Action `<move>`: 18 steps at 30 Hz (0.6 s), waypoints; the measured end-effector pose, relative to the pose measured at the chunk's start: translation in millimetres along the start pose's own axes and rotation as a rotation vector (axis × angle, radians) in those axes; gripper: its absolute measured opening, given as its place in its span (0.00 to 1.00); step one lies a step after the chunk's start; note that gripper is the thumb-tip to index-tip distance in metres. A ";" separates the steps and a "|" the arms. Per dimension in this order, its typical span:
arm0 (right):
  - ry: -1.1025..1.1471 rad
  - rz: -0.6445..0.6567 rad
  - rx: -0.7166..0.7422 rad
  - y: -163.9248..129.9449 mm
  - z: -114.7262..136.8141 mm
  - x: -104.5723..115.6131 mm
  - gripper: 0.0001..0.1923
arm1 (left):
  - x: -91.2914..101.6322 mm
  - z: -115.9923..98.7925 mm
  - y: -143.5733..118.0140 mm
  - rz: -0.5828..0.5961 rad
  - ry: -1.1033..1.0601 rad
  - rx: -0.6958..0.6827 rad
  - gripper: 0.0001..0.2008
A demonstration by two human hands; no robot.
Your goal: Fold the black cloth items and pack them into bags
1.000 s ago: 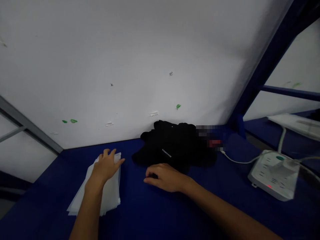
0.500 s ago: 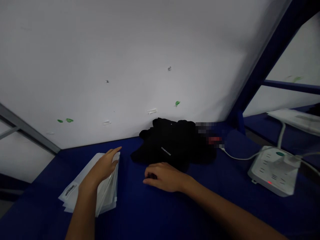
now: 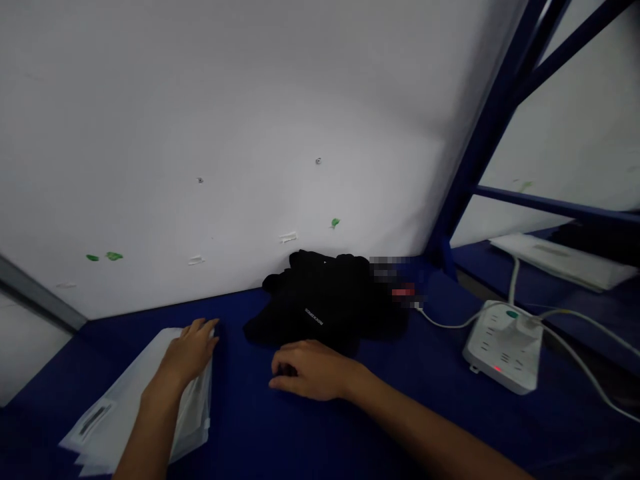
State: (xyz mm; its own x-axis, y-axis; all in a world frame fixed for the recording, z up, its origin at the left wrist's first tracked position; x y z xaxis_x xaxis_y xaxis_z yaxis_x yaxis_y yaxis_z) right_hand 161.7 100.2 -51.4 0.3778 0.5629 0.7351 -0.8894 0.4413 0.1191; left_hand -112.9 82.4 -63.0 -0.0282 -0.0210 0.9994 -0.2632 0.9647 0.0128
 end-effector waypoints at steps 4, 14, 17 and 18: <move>-0.054 -0.118 0.078 -1.2 4.5 20.2 0.10 | 5.9 -5.6 1.9 -0.126 0.066 0.001 0.22; -0.196 -0.658 -0.201 -57.3 -57.8 149.6 0.23 | 20.2 -107.5 -22.4 -0.252 -0.300 -0.471 0.23; -0.372 -0.480 -0.320 -54.6 -83.2 134.7 0.39 | 12.4 -110.0 -20.4 -0.248 -0.310 -0.472 0.27; -0.414 -0.473 -0.333 -52.8 -88.2 130.0 0.38 | 8.9 -107.4 -18.1 -0.251 -0.316 -0.466 0.25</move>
State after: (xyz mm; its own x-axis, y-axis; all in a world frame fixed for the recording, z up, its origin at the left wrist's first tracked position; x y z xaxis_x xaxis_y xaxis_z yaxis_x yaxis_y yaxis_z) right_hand 280.5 211.7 -21.0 0.5164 -0.0246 0.8560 -0.5035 0.7999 0.3267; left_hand -4.8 92.9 -50.8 -0.3235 -0.2706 0.9067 0.1478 0.9320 0.3309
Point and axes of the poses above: each hand's wrist, its own y-axis towards the middle knuckle, its own x-axis out of the back of the hand, z = x × y, the point moved 5 cm from there along y, towards the middle knuckle, and after that the axes turned 1 degree about -x, right-handed, at the moved point
